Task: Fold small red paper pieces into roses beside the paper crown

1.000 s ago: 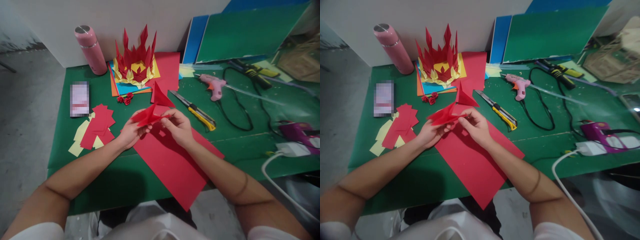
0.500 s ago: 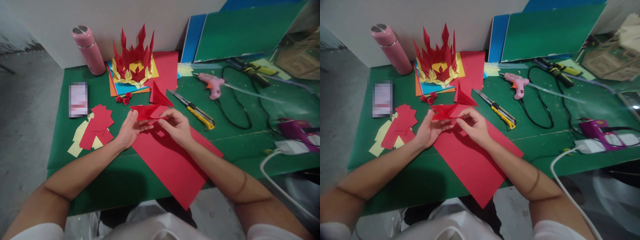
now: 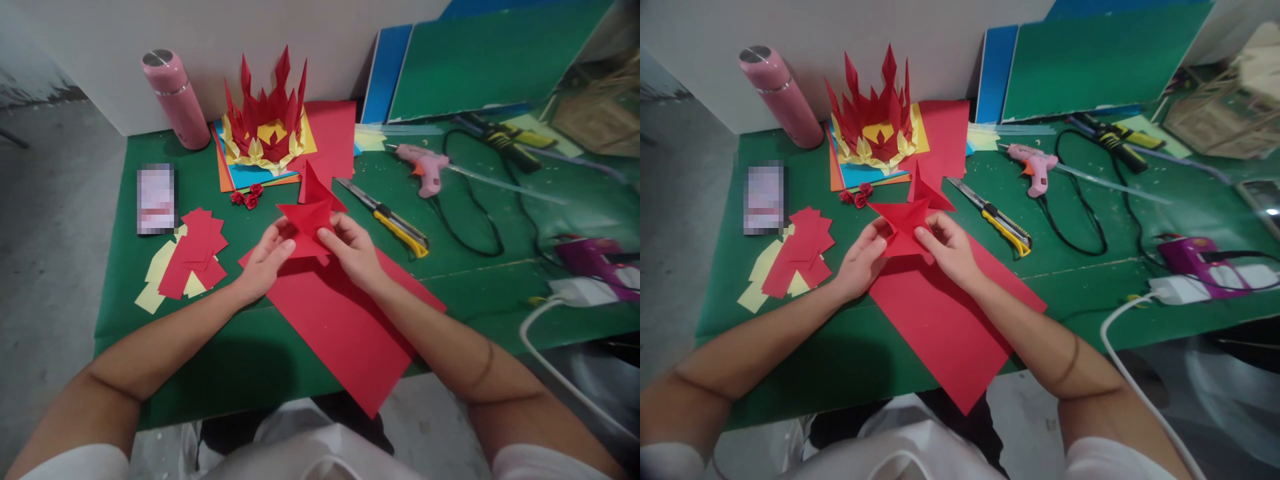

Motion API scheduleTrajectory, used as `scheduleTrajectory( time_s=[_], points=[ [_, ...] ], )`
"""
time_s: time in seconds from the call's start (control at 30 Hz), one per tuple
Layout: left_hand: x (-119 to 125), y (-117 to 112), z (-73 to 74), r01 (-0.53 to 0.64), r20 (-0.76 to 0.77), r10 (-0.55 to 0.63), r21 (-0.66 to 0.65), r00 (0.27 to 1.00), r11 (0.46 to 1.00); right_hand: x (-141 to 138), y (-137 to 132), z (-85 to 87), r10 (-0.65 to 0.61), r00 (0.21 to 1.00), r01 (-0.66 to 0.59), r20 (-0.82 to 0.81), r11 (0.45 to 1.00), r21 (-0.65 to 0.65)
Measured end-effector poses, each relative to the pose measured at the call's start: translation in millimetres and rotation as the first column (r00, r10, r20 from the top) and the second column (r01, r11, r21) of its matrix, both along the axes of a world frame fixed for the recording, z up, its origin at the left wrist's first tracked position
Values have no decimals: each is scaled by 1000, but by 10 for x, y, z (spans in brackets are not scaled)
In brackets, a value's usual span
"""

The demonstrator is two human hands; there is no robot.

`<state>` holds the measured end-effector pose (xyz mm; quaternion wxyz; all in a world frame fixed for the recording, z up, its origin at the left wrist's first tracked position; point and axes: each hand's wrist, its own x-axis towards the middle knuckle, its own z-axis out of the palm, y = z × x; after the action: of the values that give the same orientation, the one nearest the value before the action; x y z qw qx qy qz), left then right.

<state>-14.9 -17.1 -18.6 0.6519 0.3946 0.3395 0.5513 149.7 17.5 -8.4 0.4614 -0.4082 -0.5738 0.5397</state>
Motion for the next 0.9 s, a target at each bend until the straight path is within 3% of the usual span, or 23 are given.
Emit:
scheduleTrajectory(
  time_s=[0.1, 0.27, 0.4, 0.6, 0.9],
  points=[
    [-9, -6, 38, -3, -8, 3, -44, 1000, 999, 2, 5, 7, -33, 997, 28, -68, 997, -72],
    [3, 33, 35, -84, -112, 87, 31, 990, 996, 9, 26, -41, -90, 984, 77, -152, 993, -91],
    [-5, 56, 5, -139, -159, 140, 22, 977, 990, 2, 40, -37, -48, 983, 33, -179, 996, -85],
    [-30, 74, 10, -134, -91, 126, -87, 988, 987, 6, 41, -28, 16, 977, -47, -214, 989, -139],
    [-41, 100, 80, -121, 2, 123, -178, 992, 977, 28, 63, -57, 23, 981, -62, -193, 978, -199]
  ],
)
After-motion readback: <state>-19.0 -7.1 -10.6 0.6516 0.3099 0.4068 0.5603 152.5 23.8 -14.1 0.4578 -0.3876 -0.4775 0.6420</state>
